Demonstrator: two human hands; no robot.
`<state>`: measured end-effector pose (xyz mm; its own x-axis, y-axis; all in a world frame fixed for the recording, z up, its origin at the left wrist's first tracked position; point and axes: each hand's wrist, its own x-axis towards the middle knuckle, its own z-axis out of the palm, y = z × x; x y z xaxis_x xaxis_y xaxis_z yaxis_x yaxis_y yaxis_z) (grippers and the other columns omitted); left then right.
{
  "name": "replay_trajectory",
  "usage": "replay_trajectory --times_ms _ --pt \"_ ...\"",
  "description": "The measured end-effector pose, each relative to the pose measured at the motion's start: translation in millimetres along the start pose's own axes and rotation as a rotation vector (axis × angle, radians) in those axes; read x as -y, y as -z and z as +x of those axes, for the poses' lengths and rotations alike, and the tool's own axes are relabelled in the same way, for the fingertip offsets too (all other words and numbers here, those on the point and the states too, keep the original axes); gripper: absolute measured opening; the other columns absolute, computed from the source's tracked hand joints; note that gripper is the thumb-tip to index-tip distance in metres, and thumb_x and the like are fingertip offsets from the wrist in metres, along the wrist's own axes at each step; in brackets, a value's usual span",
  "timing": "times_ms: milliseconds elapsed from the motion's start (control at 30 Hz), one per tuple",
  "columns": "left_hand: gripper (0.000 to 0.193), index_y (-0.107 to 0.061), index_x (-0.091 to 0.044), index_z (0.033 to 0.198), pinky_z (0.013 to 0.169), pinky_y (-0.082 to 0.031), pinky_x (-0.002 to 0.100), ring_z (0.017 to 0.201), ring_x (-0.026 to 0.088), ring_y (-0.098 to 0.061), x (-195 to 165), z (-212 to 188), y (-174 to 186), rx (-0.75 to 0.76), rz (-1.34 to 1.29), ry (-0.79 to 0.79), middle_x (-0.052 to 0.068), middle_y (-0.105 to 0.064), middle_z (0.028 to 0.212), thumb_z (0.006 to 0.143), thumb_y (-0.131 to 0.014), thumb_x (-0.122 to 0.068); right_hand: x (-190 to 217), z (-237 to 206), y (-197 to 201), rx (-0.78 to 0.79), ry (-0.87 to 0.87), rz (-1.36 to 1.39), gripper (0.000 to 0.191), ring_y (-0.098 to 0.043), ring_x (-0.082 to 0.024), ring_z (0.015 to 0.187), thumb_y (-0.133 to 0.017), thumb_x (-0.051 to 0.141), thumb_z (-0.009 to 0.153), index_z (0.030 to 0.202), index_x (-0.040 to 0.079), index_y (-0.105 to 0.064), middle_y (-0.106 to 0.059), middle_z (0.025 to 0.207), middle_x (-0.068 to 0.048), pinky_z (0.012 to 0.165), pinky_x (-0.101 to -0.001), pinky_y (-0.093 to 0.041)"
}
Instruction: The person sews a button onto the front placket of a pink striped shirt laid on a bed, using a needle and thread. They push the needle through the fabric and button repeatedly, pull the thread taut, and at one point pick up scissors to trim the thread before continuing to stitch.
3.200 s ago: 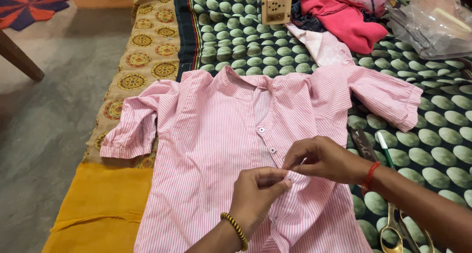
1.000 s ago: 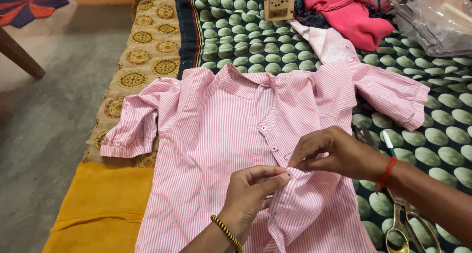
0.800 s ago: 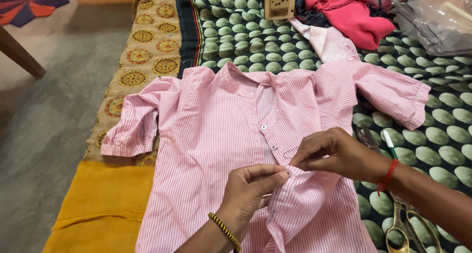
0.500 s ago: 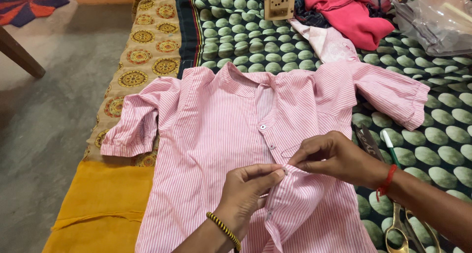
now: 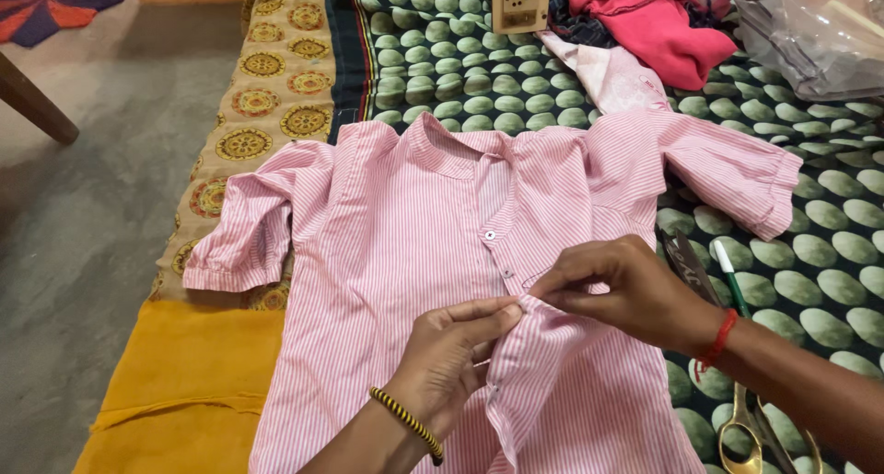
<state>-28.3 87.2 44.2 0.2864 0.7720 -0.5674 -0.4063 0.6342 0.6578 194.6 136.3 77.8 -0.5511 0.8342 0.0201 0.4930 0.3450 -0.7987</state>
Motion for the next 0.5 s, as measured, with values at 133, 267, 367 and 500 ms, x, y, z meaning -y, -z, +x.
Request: replay_trajectory --times_ms 133,267,367,500 --pt "0.024 -0.077 -0.001 0.105 0.071 -0.06 0.03 0.078 0.015 -0.073 -1.8 4.7 -1.0 -0.014 0.019 0.048 0.008 -0.079 0.091 0.082 -0.077 -0.009 -2.4 -2.5 -5.3 0.001 -0.131 0.287 0.02 -0.073 -0.01 0.077 -0.071 0.0 0.085 0.1 0.003 -0.083 -0.077 0.083 -0.003 0.071 -0.0279 -0.063" --pt "0.024 -0.077 0.0 0.105 0.072 -0.061 0.03 0.079 0.014 -0.073 -1.0 5.8 -1.2 -0.02 0.04 0.033 0.007 -0.079 0.091 0.082 -0.078 -0.01 -0.2 -4.8 -3.5 -0.02 -0.199 0.117 0.022 -0.076 -0.01 0.074 -0.073 0.001 0.082 0.101 0.004 -0.083 -0.081 0.081 -0.003 0.069 -0.026 -0.064" --pt "0.024 -0.078 0.0 0.104 0.07 -0.058 0.031 0.079 0.015 -0.073 1.4 6.0 -4.0 -0.032 0.011 0.006 0.008 -0.079 0.09 0.082 -0.078 -0.01 2.1 -3.4 -5.0 -0.036 -0.21 0.165 0.022 -0.078 -0.009 0.078 -0.073 0.0 0.082 0.102 0.003 -0.081 -0.083 0.086 -0.003 0.071 -0.0255 -0.065" --pt "0.024 -0.078 -0.002 0.104 0.071 -0.056 0.031 0.08 0.013 -0.072 5.1 6.3 -6.4 -0.08 0.022 0.006 0.005 -0.078 0.09 0.081 -0.078 -0.011 6.2 -3.2 -5.3 -0.006 -0.164 0.245 0.023 -0.076 -0.009 0.08 -0.071 -0.001 0.084 0.105 0.001 -0.079 -0.083 0.089 -0.004 0.072 -0.0274 -0.065"
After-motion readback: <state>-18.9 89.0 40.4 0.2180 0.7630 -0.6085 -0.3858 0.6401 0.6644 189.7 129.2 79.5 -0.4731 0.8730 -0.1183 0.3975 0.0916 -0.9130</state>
